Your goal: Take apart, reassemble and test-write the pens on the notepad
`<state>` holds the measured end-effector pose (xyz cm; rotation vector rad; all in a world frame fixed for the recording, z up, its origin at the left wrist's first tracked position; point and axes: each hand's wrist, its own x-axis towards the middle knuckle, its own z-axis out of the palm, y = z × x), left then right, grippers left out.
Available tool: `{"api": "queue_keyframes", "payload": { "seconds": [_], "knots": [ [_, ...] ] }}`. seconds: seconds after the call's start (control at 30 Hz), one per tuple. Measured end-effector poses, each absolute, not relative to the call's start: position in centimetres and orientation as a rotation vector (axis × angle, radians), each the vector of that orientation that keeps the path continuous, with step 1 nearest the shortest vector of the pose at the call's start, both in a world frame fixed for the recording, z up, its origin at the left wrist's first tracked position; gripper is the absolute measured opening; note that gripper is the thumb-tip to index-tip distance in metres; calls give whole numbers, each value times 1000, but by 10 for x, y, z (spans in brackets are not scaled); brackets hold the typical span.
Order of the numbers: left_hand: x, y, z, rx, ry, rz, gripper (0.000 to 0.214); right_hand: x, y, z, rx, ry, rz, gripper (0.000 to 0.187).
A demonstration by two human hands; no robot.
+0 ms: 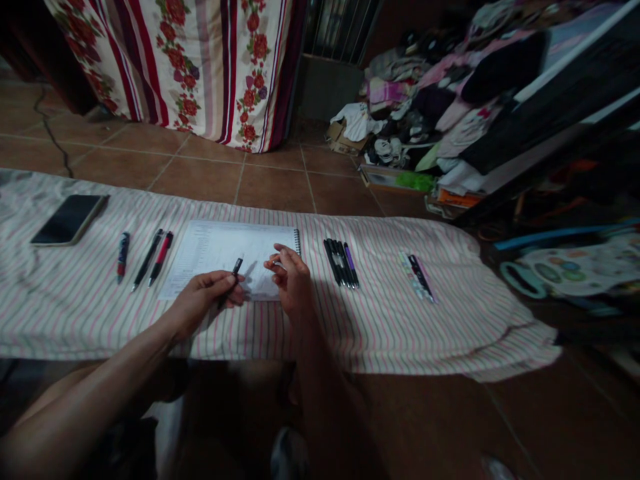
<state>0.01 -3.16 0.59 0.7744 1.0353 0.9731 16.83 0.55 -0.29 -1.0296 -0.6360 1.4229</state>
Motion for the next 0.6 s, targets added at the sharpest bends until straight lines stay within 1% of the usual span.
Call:
{"api": "queue_keyframes", "payload": {
  "seconds": [0.13,0.33,0.5,0.6],
  "knots": [
    [1,-27,7,568,970,984,15,169,3,0,-1065,-639,1401,33],
    [1,-21,13,408,917,1039,18,169,0,0,-1072,-632,1398,33],
    [1,-21,10,462,919,1062,14,167,1,0,-1055,-635,1405,31],
    [0,-23,6,574,947,1046,16,166,2,-2,-1032,-623,1440,28]
  ]
}}
